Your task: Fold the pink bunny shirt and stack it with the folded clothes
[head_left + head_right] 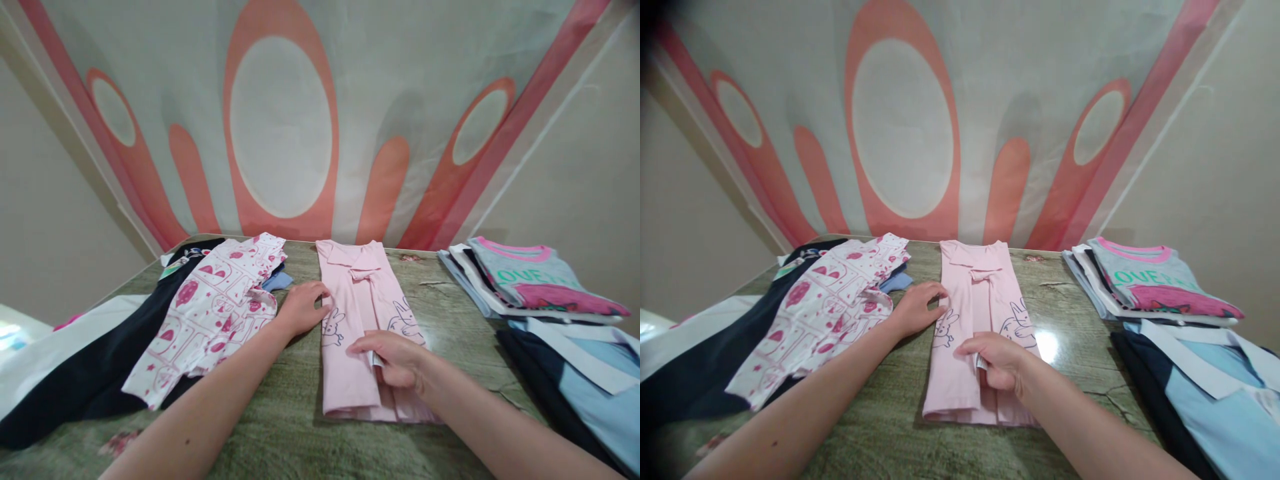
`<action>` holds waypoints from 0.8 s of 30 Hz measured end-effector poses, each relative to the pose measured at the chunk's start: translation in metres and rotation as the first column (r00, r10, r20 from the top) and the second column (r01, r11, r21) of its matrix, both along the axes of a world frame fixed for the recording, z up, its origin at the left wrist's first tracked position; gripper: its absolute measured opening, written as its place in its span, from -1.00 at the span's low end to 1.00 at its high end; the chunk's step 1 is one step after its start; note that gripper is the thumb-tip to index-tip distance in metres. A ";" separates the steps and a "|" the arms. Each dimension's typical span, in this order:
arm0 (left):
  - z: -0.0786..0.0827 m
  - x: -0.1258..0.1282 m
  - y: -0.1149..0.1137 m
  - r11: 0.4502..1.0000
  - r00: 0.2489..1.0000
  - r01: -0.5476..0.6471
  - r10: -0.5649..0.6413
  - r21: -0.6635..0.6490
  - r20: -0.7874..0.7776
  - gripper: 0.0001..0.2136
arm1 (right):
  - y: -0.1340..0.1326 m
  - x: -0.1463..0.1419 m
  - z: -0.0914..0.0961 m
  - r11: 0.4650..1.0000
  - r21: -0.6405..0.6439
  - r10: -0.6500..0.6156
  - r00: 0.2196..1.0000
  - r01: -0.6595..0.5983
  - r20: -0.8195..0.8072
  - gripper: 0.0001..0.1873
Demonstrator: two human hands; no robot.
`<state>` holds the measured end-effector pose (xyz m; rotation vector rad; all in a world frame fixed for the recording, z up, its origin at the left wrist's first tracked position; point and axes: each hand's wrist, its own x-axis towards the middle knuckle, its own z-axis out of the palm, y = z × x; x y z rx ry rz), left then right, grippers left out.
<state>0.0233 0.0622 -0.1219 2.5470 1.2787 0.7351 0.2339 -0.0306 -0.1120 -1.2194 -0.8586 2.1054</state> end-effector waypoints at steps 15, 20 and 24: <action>-0.003 0.002 0.000 0.999 0.995 -0.043 0.042 0.013 0.092 -0.70 | -0.045 0.046 0.064 0.536 0.055 0.780 0.520 -0.842 0.348 -0.67; 0.005 0.017 -0.018 1.000 0.995 0.000 0.000 -0.002 0.104 -0.74 | -0.007 0.037 0.031 0.664 0.565 0.010 0.761 -0.490 0.649 -0.75; 0.008 0.020 -0.023 0.996 0.996 0.081 -0.082 -0.027 -0.030 -0.82 | 0.018 0.029 -0.015 0.398 0.793 -0.417 0.678 -0.462 0.605 -0.77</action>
